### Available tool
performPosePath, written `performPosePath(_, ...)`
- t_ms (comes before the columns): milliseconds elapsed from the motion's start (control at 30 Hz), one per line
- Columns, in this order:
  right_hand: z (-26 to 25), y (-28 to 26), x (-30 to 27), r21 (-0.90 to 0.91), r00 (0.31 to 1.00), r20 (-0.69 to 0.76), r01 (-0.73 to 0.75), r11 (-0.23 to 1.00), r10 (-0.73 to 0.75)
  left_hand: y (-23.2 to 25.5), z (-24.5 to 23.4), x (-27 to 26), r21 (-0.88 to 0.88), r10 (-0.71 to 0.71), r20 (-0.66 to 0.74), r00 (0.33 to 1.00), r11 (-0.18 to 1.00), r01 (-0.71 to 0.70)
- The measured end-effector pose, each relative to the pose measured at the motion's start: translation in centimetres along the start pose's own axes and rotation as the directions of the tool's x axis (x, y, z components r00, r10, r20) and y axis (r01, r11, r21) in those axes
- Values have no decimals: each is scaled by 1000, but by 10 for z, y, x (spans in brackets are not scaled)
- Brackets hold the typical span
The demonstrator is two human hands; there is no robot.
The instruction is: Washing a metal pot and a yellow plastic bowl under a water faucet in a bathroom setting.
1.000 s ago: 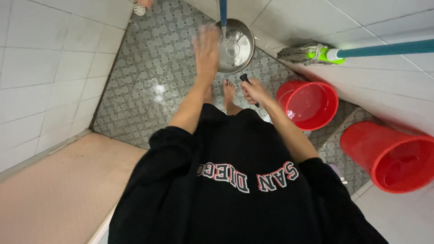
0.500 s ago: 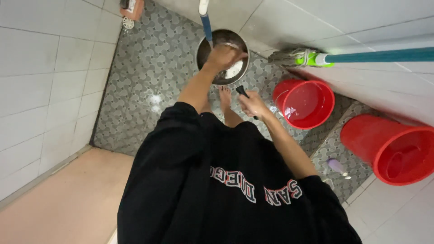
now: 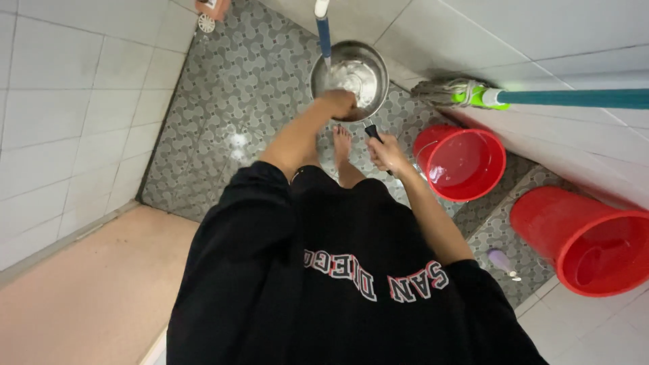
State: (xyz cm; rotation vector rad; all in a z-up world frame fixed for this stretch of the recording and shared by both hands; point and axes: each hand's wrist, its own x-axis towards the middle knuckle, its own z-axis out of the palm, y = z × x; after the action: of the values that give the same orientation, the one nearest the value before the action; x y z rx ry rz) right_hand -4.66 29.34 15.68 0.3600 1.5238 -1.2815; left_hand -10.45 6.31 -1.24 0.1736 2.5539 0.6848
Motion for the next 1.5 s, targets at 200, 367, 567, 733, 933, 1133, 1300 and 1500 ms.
performPosePath(200, -3, 14, 18, 55, 1000, 31, -6, 998, 4, 14, -72, -52, 89, 116, 291, 950, 985, -147)
performPosePath(367, -9, 19, 38, 232, 985, 159, 21, 973, -59, 16, -57, -100, 244, 413, -35, 910, 887, -393)
performPosePath(567, 17, -10, 31, 60, 982, 146, 110, 992, -118, 1, -63, -126, 243, 320, -228, 919, 933, -264)
performPosePath(733, 29, -21, 27, 157, 967, 244, 35, 987, -73, 11, -89, -168, 40, 181, -478, 859, 982, -185)
performPosePath(933, 14, 33, 64, 178, 967, 254, -33, 983, -14, -84, 49, -248, -471, -204, -346, 916, 882, 18)
performPosePath(1133, 23, 70, 85, 149, 977, 212, -31, 988, -2, -106, 132, -294, -864, -447, -27, 894, 461, 204)
performPosePath(1300, 89, 64, 80, 140, 984, 170, -82, 987, 57, -72, 115, -282, -941, -602, -56, 796, 298, 159)
performPosePath(1500, 150, 103, 222, 139, 980, 199, -54, 989, 25, -63, 127, -255, -996, -548, -44, 835, -42, -80)
